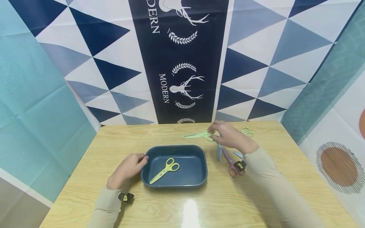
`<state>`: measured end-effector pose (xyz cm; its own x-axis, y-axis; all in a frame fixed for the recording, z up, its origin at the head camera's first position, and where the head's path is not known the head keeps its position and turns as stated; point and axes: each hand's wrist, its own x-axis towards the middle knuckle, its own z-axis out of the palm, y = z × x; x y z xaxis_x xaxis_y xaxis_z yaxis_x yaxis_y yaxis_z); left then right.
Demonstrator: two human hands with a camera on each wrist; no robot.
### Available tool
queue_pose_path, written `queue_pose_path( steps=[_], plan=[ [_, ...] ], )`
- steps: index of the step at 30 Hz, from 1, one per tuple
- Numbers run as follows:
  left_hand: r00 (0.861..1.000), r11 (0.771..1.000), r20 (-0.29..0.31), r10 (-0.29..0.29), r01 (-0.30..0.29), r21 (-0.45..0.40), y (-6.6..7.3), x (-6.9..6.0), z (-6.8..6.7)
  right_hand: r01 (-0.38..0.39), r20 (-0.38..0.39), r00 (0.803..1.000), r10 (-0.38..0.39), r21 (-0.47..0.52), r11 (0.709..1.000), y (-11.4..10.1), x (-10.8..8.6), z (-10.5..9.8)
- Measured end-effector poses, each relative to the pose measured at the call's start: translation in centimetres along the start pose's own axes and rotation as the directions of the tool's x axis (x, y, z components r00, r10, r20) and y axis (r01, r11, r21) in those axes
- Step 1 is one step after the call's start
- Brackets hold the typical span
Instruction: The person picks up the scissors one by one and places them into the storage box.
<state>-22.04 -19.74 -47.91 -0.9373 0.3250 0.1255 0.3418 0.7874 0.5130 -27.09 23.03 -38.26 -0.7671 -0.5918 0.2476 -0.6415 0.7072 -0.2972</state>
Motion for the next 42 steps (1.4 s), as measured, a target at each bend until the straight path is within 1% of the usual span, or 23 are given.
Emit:
queue_pose_path(
  steps=[10,18,25,31,38,42],
  plan=[
    [1.0,1.0,0.007,-0.002,0.002,0.001,0.1,0.0,0.0,0.053,-0.012,0.999,-0.053,0.01,0.999,-0.3,0.5,0.6],
    [1.0,1.0,0.015,-0.007,0.007,-0.007,0.2,-0.1,0.0,0.079,-0.008,0.997,-0.079,0.004,0.997,-0.7,0.7,1.1],
    [1.0,1.0,0.013,-0.01,0.01,-0.003,0.2,0.0,0.0,0.063,0.0,0.998,-0.063,0.006,0.998,-0.9,1.1,1.6],
    [1.0,1.0,0.011,-0.013,0.013,-0.001,0.3,0.0,-0.1,0.071,0.015,0.997,-0.072,0.016,0.997,-1.3,1.5,2.3],
    [1.0,1.0,0.012,-0.019,0.019,-0.007,0.1,-0.1,0.0,0.068,0.03,0.997,-0.069,0.036,0.997,-2.3,2.1,2.5],
    [1.0,1.0,0.009,-0.016,0.016,-0.005,0.1,-0.1,0.0,0.063,0.038,0.997,-0.064,0.039,0.997,-2.6,2.4,2.9]
  ],
)
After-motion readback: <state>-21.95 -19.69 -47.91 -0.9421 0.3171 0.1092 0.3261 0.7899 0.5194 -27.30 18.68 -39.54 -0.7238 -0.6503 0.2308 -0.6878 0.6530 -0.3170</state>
